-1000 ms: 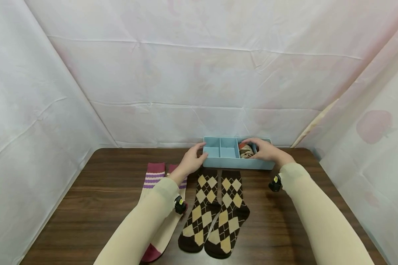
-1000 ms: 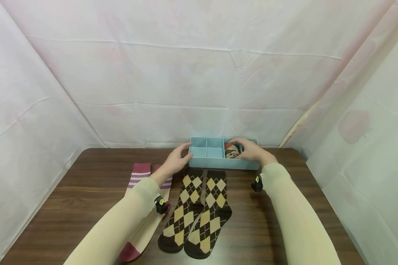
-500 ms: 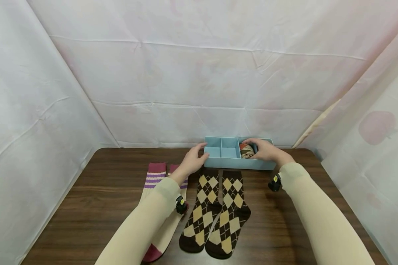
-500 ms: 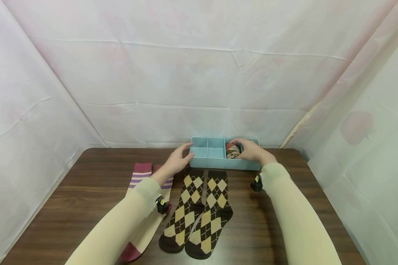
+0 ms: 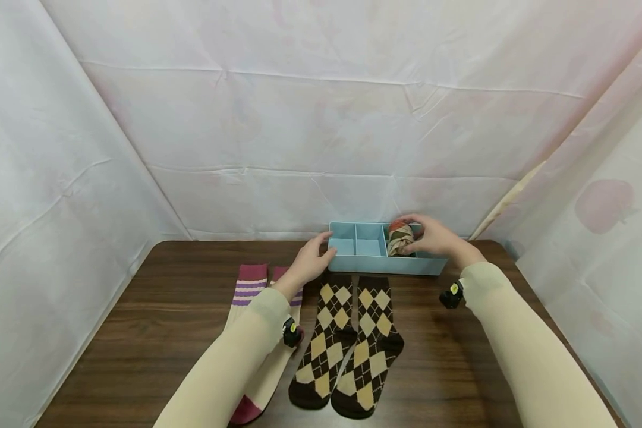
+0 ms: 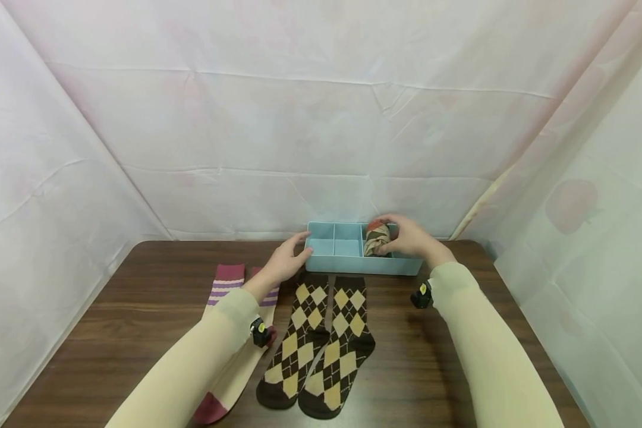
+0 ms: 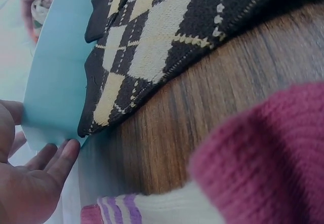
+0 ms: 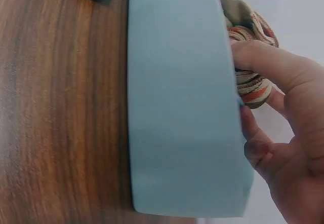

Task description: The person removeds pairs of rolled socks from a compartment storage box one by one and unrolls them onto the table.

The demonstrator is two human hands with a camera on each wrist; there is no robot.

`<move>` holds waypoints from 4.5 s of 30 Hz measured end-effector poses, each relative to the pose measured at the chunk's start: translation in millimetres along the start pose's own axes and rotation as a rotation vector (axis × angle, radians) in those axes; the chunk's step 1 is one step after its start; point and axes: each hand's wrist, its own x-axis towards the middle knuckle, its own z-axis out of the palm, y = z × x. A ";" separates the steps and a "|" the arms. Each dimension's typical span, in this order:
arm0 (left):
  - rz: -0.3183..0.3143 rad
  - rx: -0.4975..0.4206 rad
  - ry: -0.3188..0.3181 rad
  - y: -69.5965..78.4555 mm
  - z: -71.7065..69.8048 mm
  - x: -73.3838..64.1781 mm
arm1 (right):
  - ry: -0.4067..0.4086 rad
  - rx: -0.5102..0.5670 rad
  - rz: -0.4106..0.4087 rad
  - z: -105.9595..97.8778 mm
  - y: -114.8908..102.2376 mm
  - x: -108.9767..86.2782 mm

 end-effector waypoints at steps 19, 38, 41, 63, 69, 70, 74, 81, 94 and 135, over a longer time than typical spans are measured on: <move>-0.014 -0.005 -0.013 0.9 2.1 2.4 | 0.132 -0.027 -0.047 -13.1 -9.1 -16.8; 0.054 0.048 0.039 3.9 -0.4 1.9 | 0.298 0.348 -0.206 0.2 -15.0 -61.0; 0.132 0.096 0.127 11.8 1.9 -0.6 | 0.287 0.426 -0.243 4.6 -11.4 -68.5; 0.077 -0.519 -0.177 86.9 75.4 -70.9 | 0.003 0.658 -0.447 66.3 -22.9 -131.2; 0.026 -0.692 -0.186 93.4 88.0 -85.6 | -0.069 0.704 -0.459 72.7 -20.7 -132.3; 0.012 -0.713 -0.175 94.2 89.7 -86.6 | -0.086 0.709 -0.464 72.6 -19.7 -131.8; -0.055 -0.801 -0.113 96.4 97.9 -88.4 | -0.116 0.681 -0.465 69.6 -17.0 -130.9; -0.119 -0.822 -0.043 96.8 109.8 -91.9 | -0.139 0.593 -0.403 62.3 -16.4 -132.4; -0.147 -0.803 0.010 94.0 118.9 -96.7 | -0.250 0.388 -0.414 51.7 -21.0 -145.0; -0.001 -0.131 -0.148 98.6 158.0 -127.7 | -0.186 -0.041 -0.031 42.4 15.8 -144.0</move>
